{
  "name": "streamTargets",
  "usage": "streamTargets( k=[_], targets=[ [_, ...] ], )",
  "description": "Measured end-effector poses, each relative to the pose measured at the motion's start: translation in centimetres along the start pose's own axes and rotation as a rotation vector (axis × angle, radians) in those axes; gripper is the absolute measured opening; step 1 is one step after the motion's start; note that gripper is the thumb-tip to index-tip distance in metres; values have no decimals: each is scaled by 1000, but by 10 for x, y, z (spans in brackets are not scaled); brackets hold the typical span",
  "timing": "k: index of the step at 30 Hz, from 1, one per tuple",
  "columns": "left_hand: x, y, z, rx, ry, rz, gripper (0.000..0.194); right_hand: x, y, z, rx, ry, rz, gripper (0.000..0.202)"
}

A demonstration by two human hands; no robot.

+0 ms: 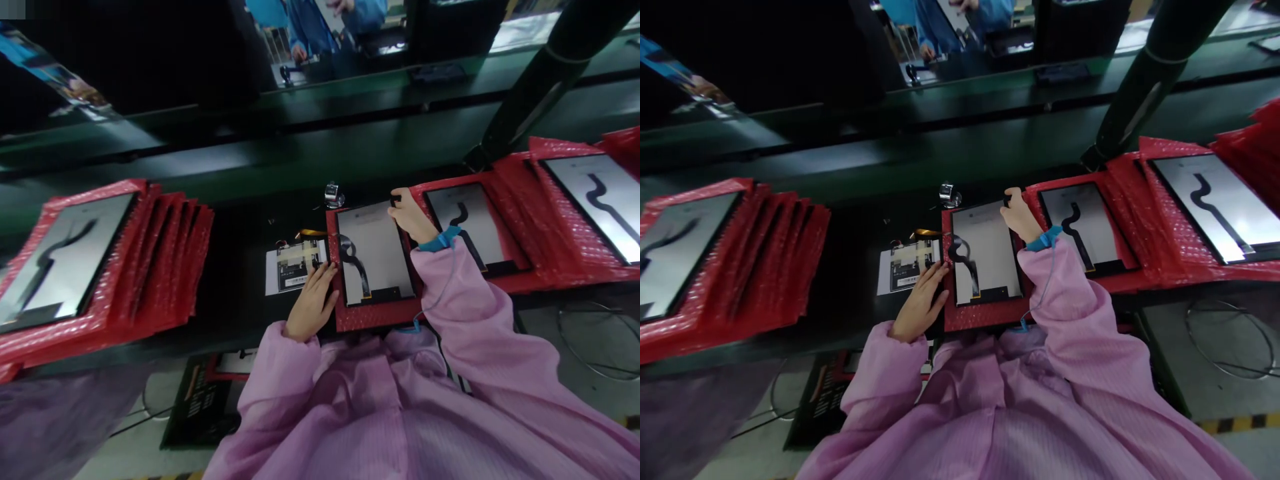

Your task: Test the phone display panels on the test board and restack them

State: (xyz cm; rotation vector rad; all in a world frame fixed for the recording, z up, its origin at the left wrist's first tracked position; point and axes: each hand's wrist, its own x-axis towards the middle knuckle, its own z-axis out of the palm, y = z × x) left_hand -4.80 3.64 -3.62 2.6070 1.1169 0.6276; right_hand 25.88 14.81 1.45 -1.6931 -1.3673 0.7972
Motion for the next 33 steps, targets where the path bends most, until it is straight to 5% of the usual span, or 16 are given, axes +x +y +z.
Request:
streamTargets(
  k=[3, 7, 11, 14, 18, 23, 33],
  targets=[
    [1, 2, -1, 38, -8, 25, 55, -5, -1, 2, -87, 75, -27, 38],
    [2, 5, -1, 72, 5, 21, 50, -30, -25, 17, -413, 260, -269, 24],
    [6, 7, -14, 59, 53, 67, 35, -53, -41, 49, -437, -103, -386, 32],
    [19, 2, -34, 61, 80, 93, 25, -59, -41, 66, -388, -230, -394, 36],
    [54, -26, -53, 67, 195, 23, 31, -60, -44, 71, -276, -286, -352, 26],
    [94, -65, -48, 55, 203, 54, 53, -75, -53, 70, -296, -232, -411, 12],
    [93, -64, -50, 83, 244, 115, 35, -88, -60, 70, -787, -121, -645, 24]
  ],
)
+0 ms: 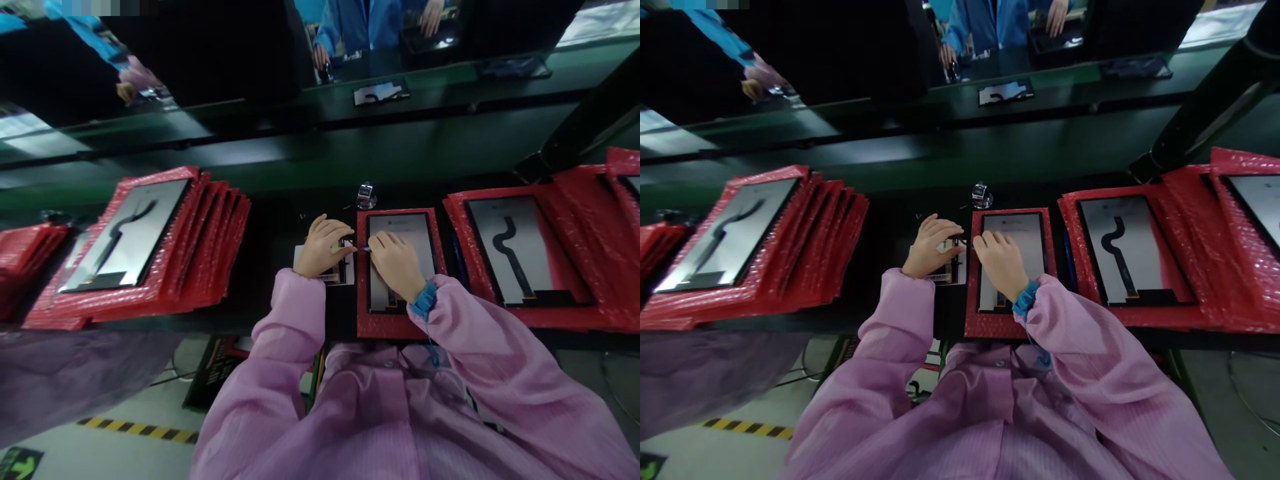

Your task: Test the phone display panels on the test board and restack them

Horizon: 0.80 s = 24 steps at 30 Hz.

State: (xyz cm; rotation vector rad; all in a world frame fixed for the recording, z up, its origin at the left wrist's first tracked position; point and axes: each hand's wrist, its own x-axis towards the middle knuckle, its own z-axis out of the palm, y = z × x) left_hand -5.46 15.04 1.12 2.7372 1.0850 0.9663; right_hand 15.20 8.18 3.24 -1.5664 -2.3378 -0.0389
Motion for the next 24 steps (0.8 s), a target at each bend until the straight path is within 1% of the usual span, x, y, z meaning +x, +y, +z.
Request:
streamTargets(
  k=[2, 5, 7, 9, 13, 16, 19, 24],
  targets=[
    [0, 1, 0, 7, -44, -13, 34, 0, 2, 1, 27, 20, 5, 24],
    [0, 3, 1, 23, -106, -31, 30, 0, 2, 5, 205, 37, 36, 15],
    [-1, 5, 1, 24, -128, -34, 32, 1, 3, 10, 350, 33, 70, 21],
    [-1, 6, 1, 7, -127, -32, 33, 3, 4, 15, 468, 16, 116, 27],
    [-1, 5, 3, -10, -60, -69, 37, 8, 10, 21, 668, -36, 143, 18],
    [-2, 1, 7, -6, -75, -104, 40, 9, 13, 20, 714, -44, 124, 16],
    [-4, -1, 10, -28, -145, -86, 37, 8, 12, 16, 716, -47, 116, 15],
    [-3, 1, 8, -65, -233, -98, 31, 8, 10, 16, 840, -34, 127, 11]
  ],
)
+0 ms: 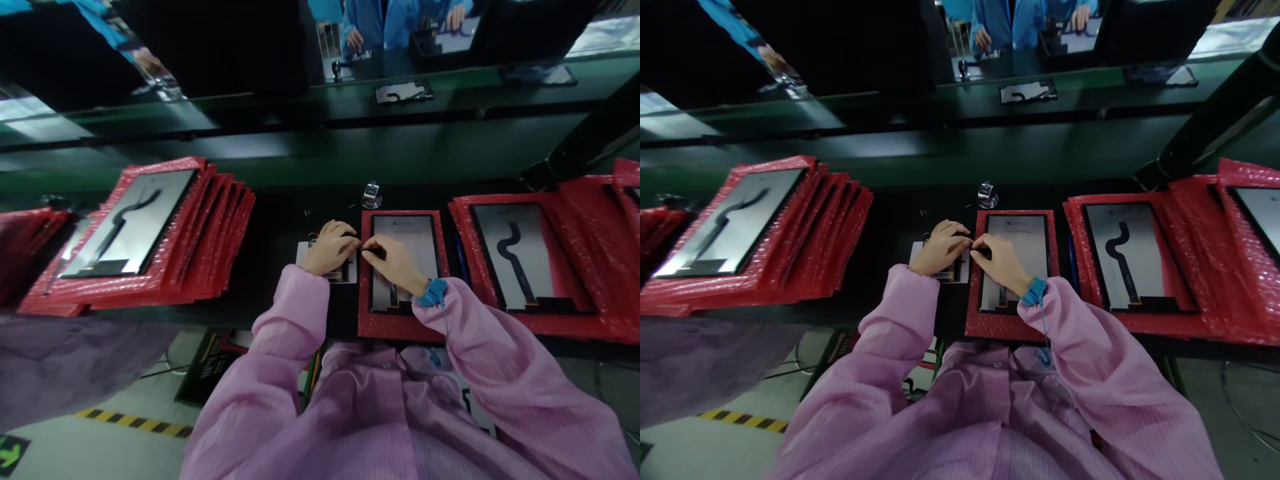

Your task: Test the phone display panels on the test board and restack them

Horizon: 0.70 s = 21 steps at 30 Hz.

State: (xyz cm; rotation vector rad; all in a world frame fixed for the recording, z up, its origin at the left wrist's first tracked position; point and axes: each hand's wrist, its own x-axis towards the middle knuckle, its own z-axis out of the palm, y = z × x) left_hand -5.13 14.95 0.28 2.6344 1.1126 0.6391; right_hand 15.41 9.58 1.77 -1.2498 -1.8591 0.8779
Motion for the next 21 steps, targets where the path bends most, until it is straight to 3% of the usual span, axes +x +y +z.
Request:
streamTargets(
  k=[6, 10, 15, 21],
  targets=[
    [-1, 4, -4, -49, -35, -23, 24, 1, 2, 0, 11, -19, -3, 20],
    [0, 6, -9, -93, -65, -59, 20, 4, -3, -1, -73, -59, 86, 26],
    [1, 6, -10, -137, -65, -98, 15, 16, -10, 2, -270, -168, 137, 11],
    [4, 4, -7, -164, -74, -102, 16, 24, -9, 8, -345, -181, 142, 16]
  ],
)
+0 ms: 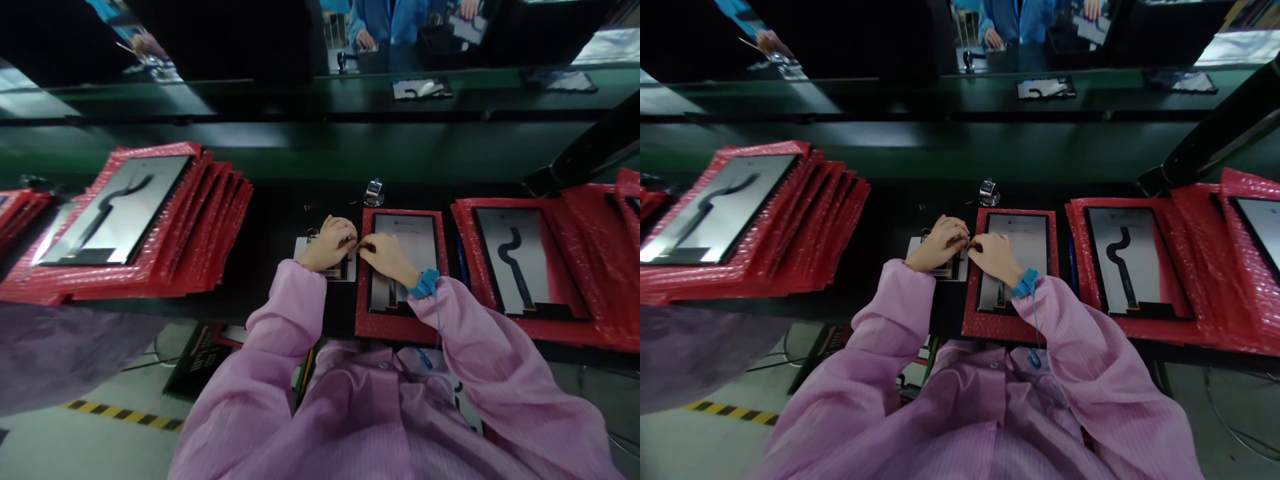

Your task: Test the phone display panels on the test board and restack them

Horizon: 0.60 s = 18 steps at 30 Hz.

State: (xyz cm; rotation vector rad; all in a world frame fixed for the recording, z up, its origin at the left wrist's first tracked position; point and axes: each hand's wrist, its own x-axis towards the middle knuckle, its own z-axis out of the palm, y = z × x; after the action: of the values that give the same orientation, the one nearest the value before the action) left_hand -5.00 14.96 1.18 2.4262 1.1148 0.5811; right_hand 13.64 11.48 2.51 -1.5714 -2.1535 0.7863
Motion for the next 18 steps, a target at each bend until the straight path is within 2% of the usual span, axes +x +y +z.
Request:
streamTargets(
  k=[14, 18],
  targets=[
    [1, 1, 2, 21, 14, 11, 16, -1, 3, 3, -20, 2, -8, 15],
    [1, 0, 3, 23, 28, 19, 16, 0, 4, 3, -4, -4, -17, 20]
  ],
)
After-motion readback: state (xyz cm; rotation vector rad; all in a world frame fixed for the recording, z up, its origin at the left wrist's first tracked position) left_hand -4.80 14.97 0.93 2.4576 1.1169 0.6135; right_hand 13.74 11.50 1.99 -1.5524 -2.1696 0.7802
